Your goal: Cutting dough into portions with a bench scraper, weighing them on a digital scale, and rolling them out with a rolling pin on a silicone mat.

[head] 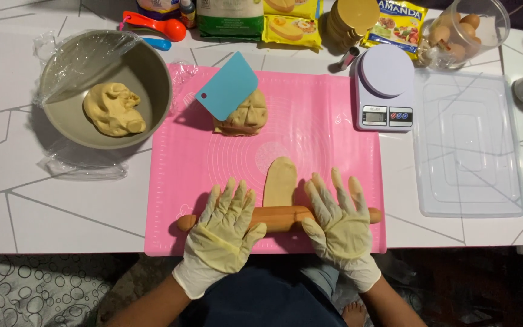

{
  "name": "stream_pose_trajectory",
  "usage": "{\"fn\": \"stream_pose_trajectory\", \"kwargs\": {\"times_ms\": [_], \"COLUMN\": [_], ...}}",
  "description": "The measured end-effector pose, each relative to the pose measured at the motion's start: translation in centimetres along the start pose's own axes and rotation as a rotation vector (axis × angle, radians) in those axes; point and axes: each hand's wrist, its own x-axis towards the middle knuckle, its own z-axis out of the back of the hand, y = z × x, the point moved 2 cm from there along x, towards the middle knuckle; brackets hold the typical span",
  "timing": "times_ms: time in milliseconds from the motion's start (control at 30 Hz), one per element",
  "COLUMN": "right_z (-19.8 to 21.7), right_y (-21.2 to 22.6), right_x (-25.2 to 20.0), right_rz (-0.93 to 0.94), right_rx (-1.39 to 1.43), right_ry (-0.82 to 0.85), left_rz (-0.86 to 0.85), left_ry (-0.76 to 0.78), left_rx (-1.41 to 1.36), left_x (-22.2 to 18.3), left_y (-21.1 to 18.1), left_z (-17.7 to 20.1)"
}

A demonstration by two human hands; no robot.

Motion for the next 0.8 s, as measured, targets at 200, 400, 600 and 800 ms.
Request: {"fn": "stream_pose_trajectory", "kwargs": {"times_ms": [200,400,600,800], "right_z": [0.1,-2.4,-1.1,-0.1], "right_y": [-2.7,-5.5,-4.8,-1.7], "right_x": [6.1,10.2,9.7,4.0], "right_rz": [-0.076,-0.175,-0.204,-0.080], "right_rx": [0.002,-0.035,0.023,0.002], "right_ry": [0.034,0.105,0.165,0.114], "left_rz": [0.080,0.316,0.345,0.080], "left_ry": [0.102,0.423,0.391,0.225], "left_rx": [0.018,0.029,0.045,-0.014], "left_x": [5.0,9.6,8.8,3.2], "left_y": [3.7,7.0,6.2,3.3], "left_z": [-2.5,-3.1,-2.5,-2.2]}}
